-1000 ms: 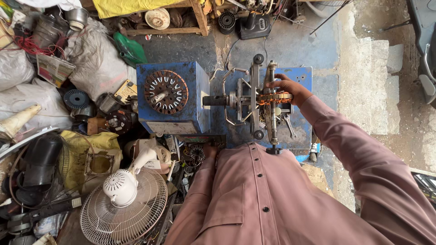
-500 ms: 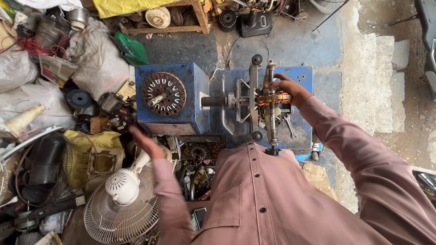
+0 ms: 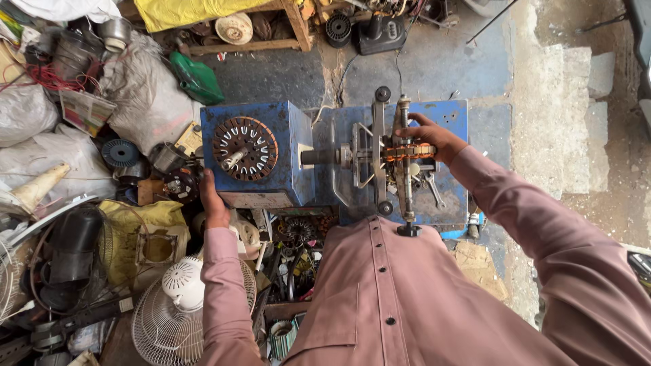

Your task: The person operates a blue motor winding machine, rotating the handle to wind copper wire onto a stator core. The person repeatedly adjusts the wire and the machine's guide to maintain consistent winding.

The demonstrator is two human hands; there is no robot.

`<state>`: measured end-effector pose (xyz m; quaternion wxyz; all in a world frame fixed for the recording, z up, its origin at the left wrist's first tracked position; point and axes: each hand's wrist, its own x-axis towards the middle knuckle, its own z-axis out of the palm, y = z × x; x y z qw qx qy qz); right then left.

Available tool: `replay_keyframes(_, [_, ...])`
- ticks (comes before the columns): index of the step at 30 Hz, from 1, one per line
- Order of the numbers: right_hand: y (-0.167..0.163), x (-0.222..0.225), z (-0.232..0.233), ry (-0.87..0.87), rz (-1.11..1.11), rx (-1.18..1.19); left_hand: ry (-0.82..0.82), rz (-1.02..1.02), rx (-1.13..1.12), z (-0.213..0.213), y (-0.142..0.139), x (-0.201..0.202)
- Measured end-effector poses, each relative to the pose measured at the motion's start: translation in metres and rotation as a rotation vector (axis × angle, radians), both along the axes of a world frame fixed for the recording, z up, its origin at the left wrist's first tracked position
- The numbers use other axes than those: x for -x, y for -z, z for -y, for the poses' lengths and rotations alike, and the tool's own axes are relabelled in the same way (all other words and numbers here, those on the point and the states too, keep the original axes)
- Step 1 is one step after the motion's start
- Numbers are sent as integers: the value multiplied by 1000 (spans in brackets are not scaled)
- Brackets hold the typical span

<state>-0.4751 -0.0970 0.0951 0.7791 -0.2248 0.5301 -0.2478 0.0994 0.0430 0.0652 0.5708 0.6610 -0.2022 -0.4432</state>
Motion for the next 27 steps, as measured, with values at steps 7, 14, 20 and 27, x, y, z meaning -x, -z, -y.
replay_keyframes(7, [5,0,-5,-1,-4,22,10,-20,96,-3,1,2])
replay_keyframes(14, [7,1,-2,-13,-29,24,39,-19,132,-2,-5,7])
replay_keyframes(20, [7,1,-4,16,-9,3,27,-33,136,0,-12,11])
replay_keyframes(27, [14,2,-1,-3,-55,3,19,-18,126,0,-1,5])
